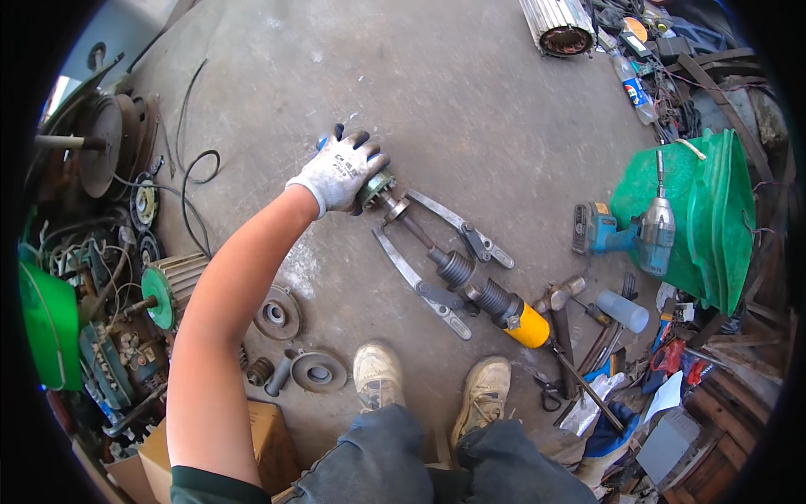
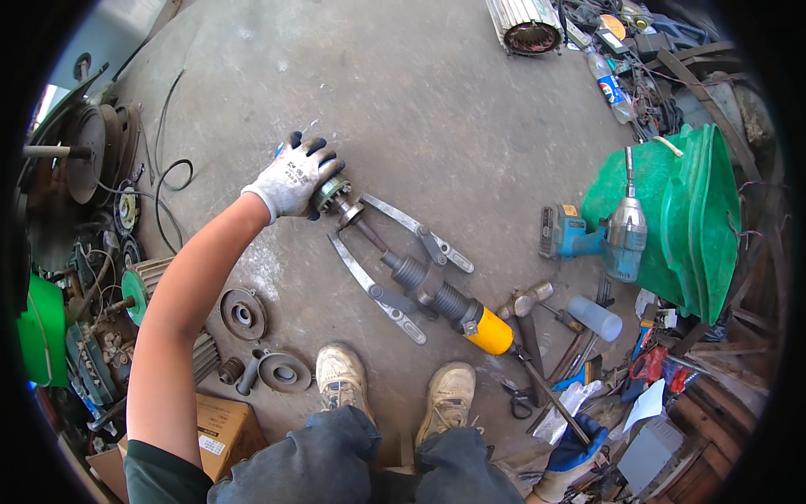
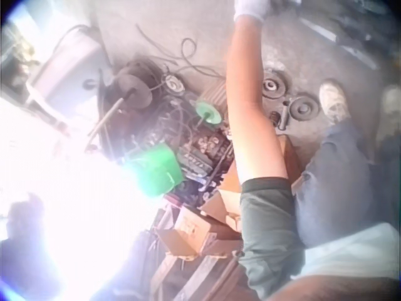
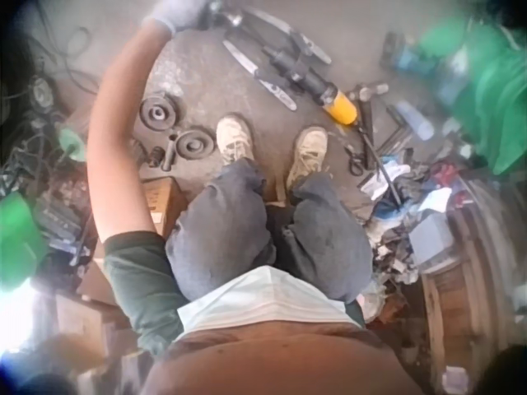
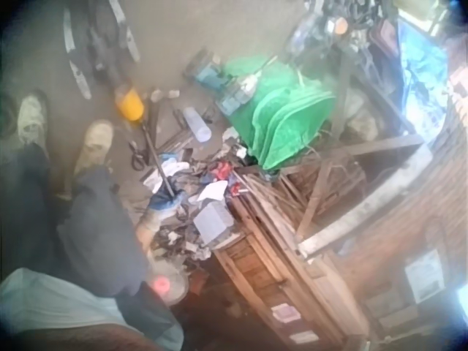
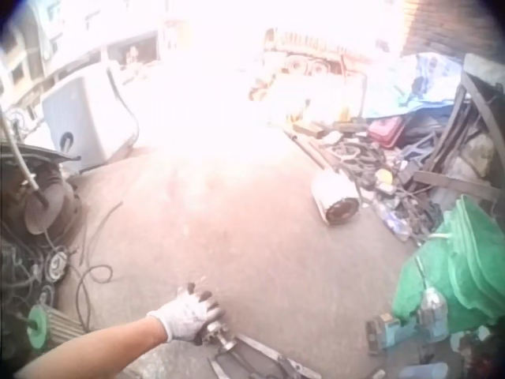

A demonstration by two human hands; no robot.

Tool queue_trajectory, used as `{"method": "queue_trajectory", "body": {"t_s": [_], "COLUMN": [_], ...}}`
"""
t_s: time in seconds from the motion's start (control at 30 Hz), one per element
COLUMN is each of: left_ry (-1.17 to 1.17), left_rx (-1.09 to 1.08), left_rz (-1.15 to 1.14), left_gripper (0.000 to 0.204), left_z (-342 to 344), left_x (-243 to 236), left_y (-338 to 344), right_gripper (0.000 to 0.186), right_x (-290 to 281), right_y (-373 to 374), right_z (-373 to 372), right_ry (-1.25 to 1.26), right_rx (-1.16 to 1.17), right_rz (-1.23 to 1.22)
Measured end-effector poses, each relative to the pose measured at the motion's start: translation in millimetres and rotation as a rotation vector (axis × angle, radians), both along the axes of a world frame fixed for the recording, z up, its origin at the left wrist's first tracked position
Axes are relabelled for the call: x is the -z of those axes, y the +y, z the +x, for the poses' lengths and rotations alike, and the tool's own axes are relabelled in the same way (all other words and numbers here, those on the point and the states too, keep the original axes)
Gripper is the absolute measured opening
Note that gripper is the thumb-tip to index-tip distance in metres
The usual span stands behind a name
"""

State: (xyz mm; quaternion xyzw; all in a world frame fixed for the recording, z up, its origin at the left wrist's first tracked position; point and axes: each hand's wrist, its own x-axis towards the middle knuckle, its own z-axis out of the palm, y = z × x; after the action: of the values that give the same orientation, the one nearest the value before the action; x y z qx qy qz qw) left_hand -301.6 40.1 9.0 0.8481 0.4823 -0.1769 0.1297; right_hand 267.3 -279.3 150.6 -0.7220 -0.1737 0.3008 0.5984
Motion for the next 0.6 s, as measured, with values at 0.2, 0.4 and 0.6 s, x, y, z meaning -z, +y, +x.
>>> {"method": "queue_trajectory", "body": {"t_s": [0.2, 0.4, 0.6], "left_ry": [-0.033, -0.237, -0.102], "left_rx": [0.075, 0.034, 0.008], "left_rz": [0.055, 0.067, 0.090], "left_gripper": [0.110, 0.116, 0.111], "left_z": [3, -7, 15], "left_x": [-4, -5, -4], "left_y": [-26, -41, -54], "right_gripper": [0.037, 0.036, 0.038], "right_x": [0, -1, -10], "right_y": [-6, 3, -3], "right_z": [11, 1, 5], "right_ry": [0.023, 0.034, 0.049], "right_rx": [-0.072, -0.058, -0.075], "right_rz": [0.009, 0.018, 0.009]}}
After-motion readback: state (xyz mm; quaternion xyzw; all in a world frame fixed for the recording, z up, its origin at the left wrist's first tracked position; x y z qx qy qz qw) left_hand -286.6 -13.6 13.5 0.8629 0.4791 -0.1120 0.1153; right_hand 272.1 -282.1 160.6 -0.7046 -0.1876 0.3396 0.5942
